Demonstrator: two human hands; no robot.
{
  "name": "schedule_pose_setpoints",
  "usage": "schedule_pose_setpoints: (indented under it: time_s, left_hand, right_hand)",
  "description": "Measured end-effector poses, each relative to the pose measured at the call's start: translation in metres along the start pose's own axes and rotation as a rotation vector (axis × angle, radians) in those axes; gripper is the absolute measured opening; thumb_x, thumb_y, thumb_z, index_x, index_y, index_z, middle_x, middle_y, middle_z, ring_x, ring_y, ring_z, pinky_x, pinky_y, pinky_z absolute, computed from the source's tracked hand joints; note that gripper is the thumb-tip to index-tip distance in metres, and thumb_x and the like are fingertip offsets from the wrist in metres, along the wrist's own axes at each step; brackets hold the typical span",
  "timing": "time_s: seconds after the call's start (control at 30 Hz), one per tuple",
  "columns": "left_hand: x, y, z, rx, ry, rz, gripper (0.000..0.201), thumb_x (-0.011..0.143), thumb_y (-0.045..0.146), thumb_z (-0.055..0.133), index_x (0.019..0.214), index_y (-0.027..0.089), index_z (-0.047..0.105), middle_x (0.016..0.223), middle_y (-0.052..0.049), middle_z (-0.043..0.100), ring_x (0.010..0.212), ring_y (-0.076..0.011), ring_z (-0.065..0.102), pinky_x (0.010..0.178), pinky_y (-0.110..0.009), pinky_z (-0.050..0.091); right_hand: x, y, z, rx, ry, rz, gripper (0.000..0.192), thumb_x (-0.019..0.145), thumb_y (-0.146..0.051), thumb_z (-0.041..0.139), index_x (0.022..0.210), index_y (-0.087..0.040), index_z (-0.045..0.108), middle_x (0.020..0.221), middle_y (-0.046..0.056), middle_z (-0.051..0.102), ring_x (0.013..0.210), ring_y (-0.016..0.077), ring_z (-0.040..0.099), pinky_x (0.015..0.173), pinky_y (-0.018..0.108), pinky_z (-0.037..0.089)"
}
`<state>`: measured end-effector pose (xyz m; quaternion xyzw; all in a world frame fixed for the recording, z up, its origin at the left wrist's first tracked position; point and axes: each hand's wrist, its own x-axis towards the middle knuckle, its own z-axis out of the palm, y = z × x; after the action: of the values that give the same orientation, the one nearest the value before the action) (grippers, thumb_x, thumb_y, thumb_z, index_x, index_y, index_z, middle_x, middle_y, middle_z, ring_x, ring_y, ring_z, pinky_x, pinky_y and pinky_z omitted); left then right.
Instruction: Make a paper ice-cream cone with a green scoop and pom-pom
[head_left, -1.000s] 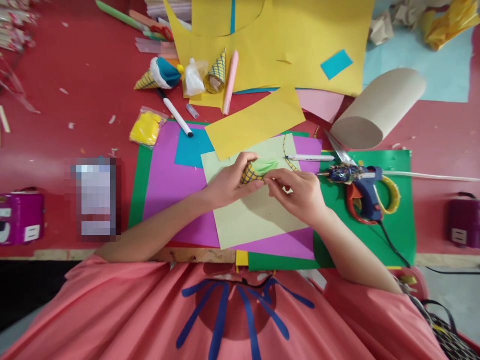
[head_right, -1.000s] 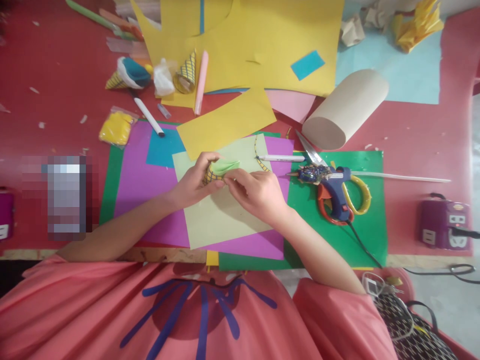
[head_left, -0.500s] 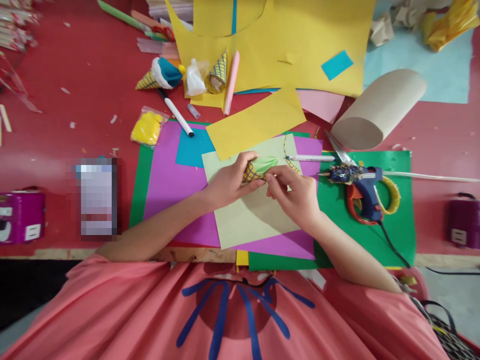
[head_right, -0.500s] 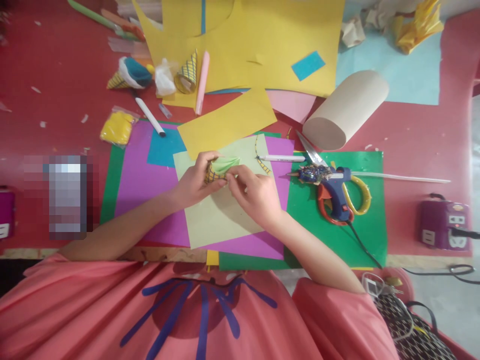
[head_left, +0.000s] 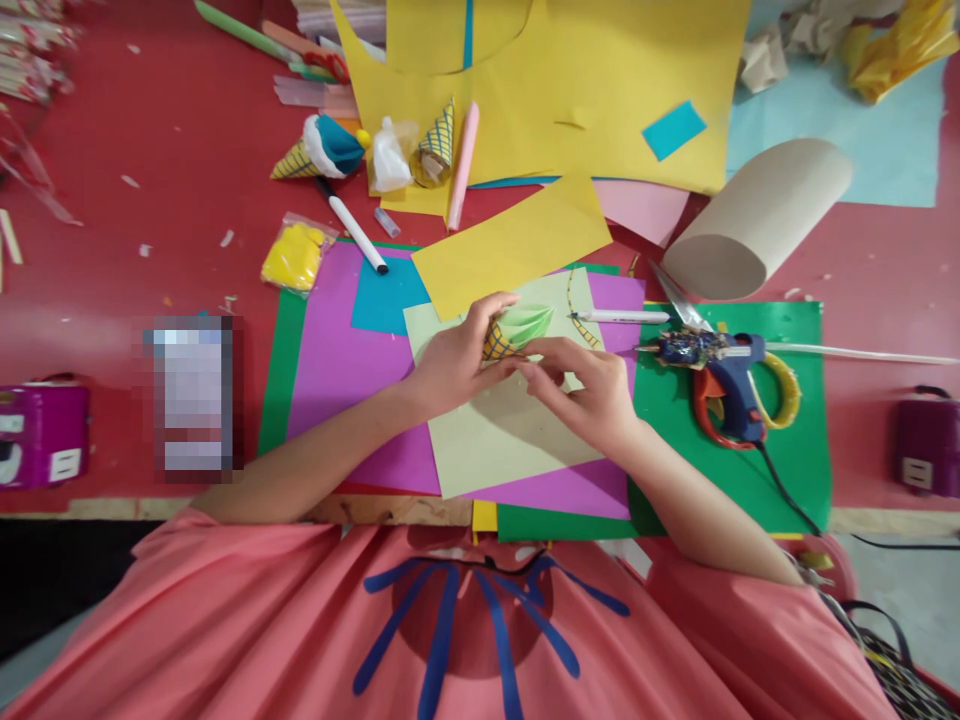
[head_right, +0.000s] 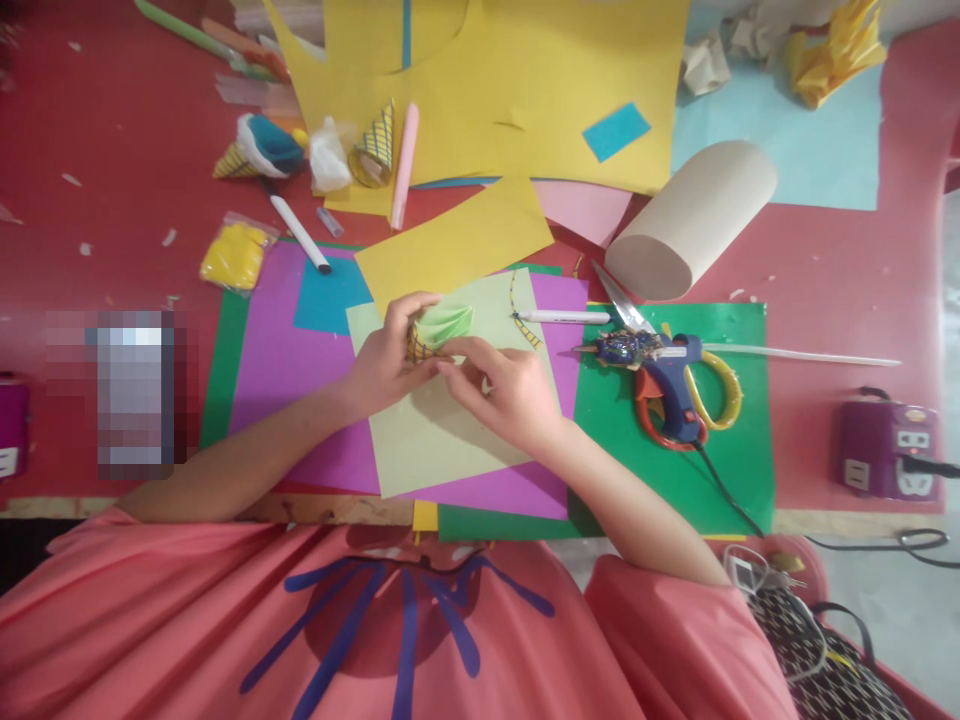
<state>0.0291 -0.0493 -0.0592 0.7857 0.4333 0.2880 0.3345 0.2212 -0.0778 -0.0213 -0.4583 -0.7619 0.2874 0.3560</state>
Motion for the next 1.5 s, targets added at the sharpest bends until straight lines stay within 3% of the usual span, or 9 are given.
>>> schedule_pose_setpoints:
  time_s: [0.17,0.3,0.47,0.63,0.8,0.93,1.13,1.3,1.5]
  left_hand:
    - [0.001,0.001,0.001,-0.015,-0.011,0.010,0.064,0.089,0.063,0.049,0.137,0.025,0.028,0.130,-0.011,0.056,0.113,-0.0234,0.062,0.080,-0.032,0.052]
    - [0.002,-0.001,0.001,-0.070,-0.010,0.106,0.049,0.094,0.053,0.045,0.132,0.025,0.033,0.122,-0.011,0.054,0.112,-0.0223,0.057,0.088,-0.035,0.050]
    - [0.002,-0.008,0.002,-0.093,0.093,0.134,0.040,0.097,0.047,0.042,0.128,0.025,0.032,0.116,-0.009,0.054,0.103,-0.0195,0.059,0.084,-0.035,0.049]
    - [0.000,-0.014,0.006,-0.111,0.163,0.124,0.031,0.095,0.041,0.046,0.121,0.028,0.037,0.113,-0.008,0.056,0.103,-0.0204,0.060,0.086,-0.039,0.050]
    - [0.000,-0.013,0.008,-0.171,0.159,0.007,0.031,0.086,0.044,0.058,0.107,0.029,0.042,0.105,-0.005,0.059,0.093,-0.0200,0.060,0.084,-0.041,0.052]
    - [0.002,-0.011,0.004,-0.074,0.148,0.078,0.030,0.083,0.032,0.059,0.107,0.028,0.042,0.102,-0.006,0.059,0.095,-0.0226,0.059,0.085,-0.044,0.050]
    - [0.003,0.004,0.000,0.163,-0.004,0.034,0.028,0.077,0.015,0.048,0.103,0.023,0.045,0.099,-0.007,0.063,0.095,-0.0242,0.062,0.080,-0.040,0.050]
    - [0.003,0.026,-0.002,0.171,-0.196,-0.164,0.040,0.077,0.028,0.057,0.116,0.021,0.050,0.102,-0.004,0.068,0.089,-0.0224,0.068,0.068,-0.029,0.049]
    - [0.007,0.029,-0.004,0.081,-0.199,-0.234,0.025,0.075,0.024,0.061,0.100,0.019,0.060,0.087,-0.002,0.070,0.081,-0.0201,0.068,0.066,-0.027,0.047]
  right_hand:
    - [-0.001,0.007,0.001,-0.086,-0.017,-0.056,0.015,0.094,-0.022,0.055,0.092,-0.017,0.068,0.056,-0.002,0.065,0.048,0.0086,0.057,0.052,0.021,0.042]
    - [0.002,0.015,0.002,-0.262,0.129,-0.233,0.015,0.093,-0.017,0.053,0.089,-0.021,0.067,0.059,-0.001,0.069,0.050,0.0108,0.061,0.053,0.023,0.045]
    - [0.004,0.019,0.001,-0.242,0.221,-0.374,0.025,0.090,-0.014,0.057,0.113,-0.022,0.059,0.089,0.005,0.077,0.075,0.0159,0.073,0.064,0.026,0.055]
    - [0.003,0.017,-0.008,-0.247,0.189,-0.453,0.027,0.088,-0.013,0.057,0.112,-0.025,0.061,0.101,0.008,0.077,0.088,0.0203,0.074,0.073,0.032,0.059]
    - [-0.001,0.010,-0.008,-0.084,0.250,-0.287,0.011,0.092,-0.017,0.057,0.100,-0.025,0.058,0.094,0.005,0.078,0.084,0.0168,0.075,0.069,0.029,0.059]
    - [-0.002,0.010,-0.004,0.061,0.210,-0.212,0.010,0.097,-0.024,0.050,0.103,-0.025,0.057,0.105,0.007,0.074,0.098,0.0185,0.072,0.079,0.034,0.059]
    - [0.004,0.011,0.007,0.103,0.023,-0.287,0.062,0.093,-0.049,0.053,0.146,-0.028,0.029,0.150,0.015,0.045,0.140,0.0307,0.044,0.107,0.054,0.046]
    - [-0.001,0.008,0.021,0.217,-0.001,-0.157,0.044,0.100,-0.034,0.042,0.143,-0.027,0.034,0.147,0.013,0.049,0.139,0.0247,0.046,0.113,0.050,0.042]
    - [-0.006,0.002,0.029,0.335,-0.038,-0.048,0.039,0.101,-0.036,0.039,0.139,-0.029,0.038,0.149,0.011,0.048,0.142,0.0228,0.042,0.117,0.050,0.037]
